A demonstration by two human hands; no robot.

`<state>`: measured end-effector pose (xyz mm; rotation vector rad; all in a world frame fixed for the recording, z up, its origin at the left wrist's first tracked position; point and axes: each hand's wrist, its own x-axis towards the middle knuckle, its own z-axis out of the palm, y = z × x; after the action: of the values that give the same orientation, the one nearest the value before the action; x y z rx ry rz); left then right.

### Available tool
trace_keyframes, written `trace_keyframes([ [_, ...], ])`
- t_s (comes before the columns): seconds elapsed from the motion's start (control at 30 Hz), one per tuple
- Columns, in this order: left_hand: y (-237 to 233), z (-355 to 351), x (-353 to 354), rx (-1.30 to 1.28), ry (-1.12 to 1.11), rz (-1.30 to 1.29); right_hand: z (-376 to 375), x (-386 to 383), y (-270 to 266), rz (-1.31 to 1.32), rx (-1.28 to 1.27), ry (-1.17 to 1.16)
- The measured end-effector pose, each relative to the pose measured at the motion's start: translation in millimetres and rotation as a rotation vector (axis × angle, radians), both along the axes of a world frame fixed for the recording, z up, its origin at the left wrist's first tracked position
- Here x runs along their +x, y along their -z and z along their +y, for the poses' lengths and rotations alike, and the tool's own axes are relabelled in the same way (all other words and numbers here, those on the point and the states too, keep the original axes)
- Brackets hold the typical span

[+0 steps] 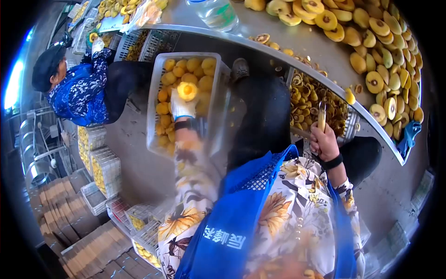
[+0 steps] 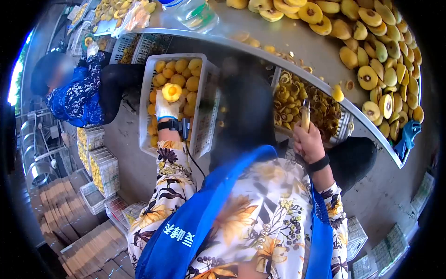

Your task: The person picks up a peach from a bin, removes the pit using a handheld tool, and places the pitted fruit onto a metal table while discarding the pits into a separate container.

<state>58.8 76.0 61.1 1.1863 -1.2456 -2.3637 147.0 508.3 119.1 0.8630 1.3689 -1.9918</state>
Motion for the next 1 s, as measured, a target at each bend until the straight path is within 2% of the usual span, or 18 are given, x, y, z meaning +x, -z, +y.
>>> trace_keyframes([
  [0.07, 22, -25, -19, -0.349, -0.025, 0.038, -12, -8, -1, -0.004, 0.022, -0.023],
  [0.1, 7, -12, -33, -0.409, -0.062, 0.031, -17, -12, -2, -0.005, 0.028, -0.031],
  [0.13, -3, -8, -44, -0.658, 0.05, -0.066, -22, -13, -9, -0.012, 0.038, -0.034],
  [0.2, 38, -27, -64, -1.447, 0.288, -0.146, -31, -17, -12, -0.013, 0.1, -0.076],
  [0.27, 59, -37, -70, -1.706, 0.811, -0.465, -38, -19, -13, -0.006, 0.149, -0.112],
  [0.3, 46, -23, -71, -1.602, 0.852, -0.52, -42, -20, -17, -0.011, 0.192, -0.145],
  [0.4, 44, -27, -73, -1.63, 0.931, -0.47, -44, -23, -24, -0.029, 0.15, -0.141],
  [0.43, 50, -35, -73, -1.713, 0.969, -0.354, -45, -23, -20, -0.028, 0.177, -0.172],
  [0.53, 39, -30, -78, -1.754, 1.026, -0.505, -50, -27, -13, 0.001, 0.244, -0.269],
  [0.63, 75, -40, -84, -1.952, 0.991, -0.464, -54, -32, -14, 0.103, 0.397, -0.378],
  [0.67, 75, -37, -81, -1.934, 0.965, -0.452, -46, -30, -6, 0.174, 0.414, -0.401],
  [0.7, 80, -39, -80, -1.97, 0.982, -0.374, -42, -32, -17, 0.155, 0.378, -0.394],
  [0.73, 81, -34, -83, -1.9, 1.05, -0.375, -35, -35, -27, 0.142, 0.345, -0.375],
  [0.77, 76, -21, -85, -1.863, 1.13, -0.445, -20, -30, -24, 0.2, 0.408, -0.378],
  [0.8, 43, 8, -87, -1.786, 1.219, -0.671, -6, -25, -19, 0.263, 0.47, -0.383],
  [0.87, 34, 31, -82, -1.902, 1.165, -0.639, 11, -19, -25, 0.198, 0.436, -0.332],
  [0.97, -10, 100, -76, -1.822, 0.603, -0.289, 36, -2, 8, 0.408, 0.478, -0.245],
  [1.0, -41, 137, -73, -1.741, 0.575, -0.194, 43, 3, 20, 0.493, 0.507, -0.225],
])
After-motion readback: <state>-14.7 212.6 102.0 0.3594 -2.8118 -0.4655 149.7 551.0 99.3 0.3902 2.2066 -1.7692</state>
